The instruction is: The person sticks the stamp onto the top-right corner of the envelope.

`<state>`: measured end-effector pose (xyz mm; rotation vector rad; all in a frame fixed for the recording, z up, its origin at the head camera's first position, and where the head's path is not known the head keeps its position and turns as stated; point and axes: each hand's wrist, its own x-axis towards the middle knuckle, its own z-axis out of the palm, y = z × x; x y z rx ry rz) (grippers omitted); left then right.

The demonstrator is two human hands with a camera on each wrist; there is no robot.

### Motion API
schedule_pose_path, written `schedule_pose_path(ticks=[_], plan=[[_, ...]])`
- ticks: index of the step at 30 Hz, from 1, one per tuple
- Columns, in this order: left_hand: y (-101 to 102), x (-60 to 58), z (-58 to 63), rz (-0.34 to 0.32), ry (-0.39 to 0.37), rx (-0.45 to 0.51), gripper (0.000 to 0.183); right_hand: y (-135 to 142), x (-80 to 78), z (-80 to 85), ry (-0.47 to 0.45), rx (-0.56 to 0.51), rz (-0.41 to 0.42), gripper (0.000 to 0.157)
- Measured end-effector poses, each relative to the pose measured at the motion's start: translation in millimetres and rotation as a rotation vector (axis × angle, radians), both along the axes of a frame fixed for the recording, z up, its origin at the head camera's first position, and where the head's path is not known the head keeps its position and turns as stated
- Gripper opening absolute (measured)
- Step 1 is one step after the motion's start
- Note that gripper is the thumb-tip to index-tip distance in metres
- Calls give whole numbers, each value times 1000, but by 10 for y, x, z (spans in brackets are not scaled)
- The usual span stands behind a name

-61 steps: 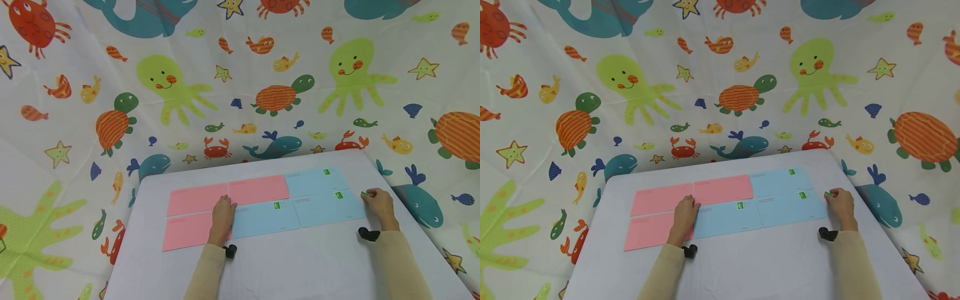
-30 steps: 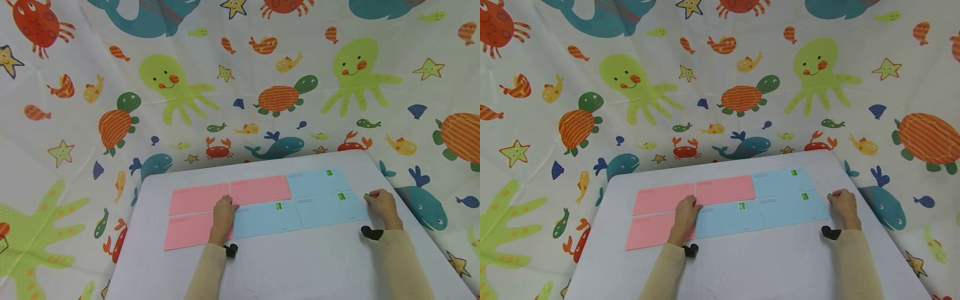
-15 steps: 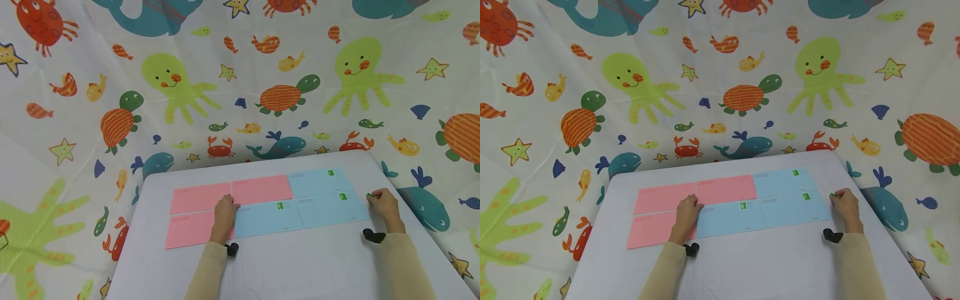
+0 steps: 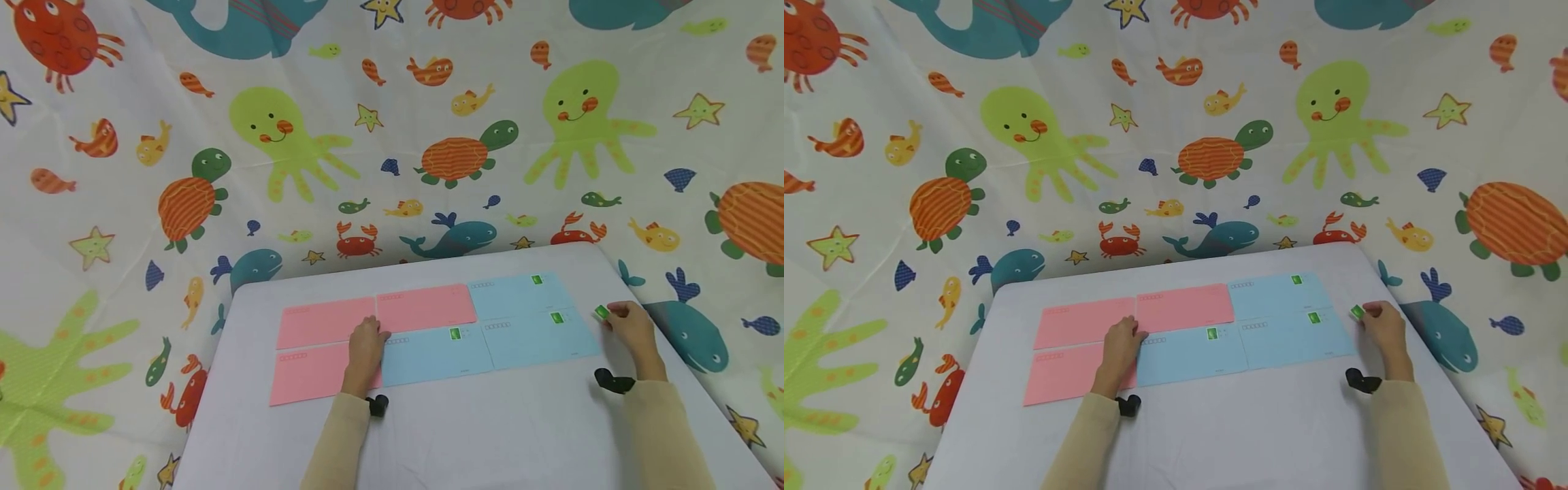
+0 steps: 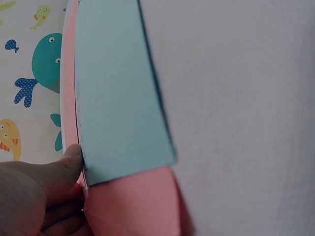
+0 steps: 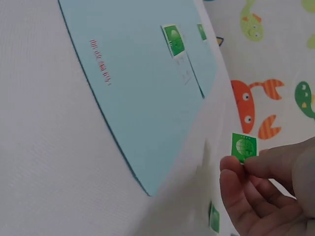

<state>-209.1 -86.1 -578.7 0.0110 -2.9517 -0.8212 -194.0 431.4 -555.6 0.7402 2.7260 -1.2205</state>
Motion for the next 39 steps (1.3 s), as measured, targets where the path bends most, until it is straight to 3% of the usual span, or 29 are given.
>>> schedule_pose_path(ticks=[12, 39], plan=[[3, -6, -10, 9, -4, -12, 38, -42, -39, 81, -32, -15, -17, 44], [-6, -21, -25, 11, -4, 8, 39, -156, 7, 94, 31, -42, -20, 43]])
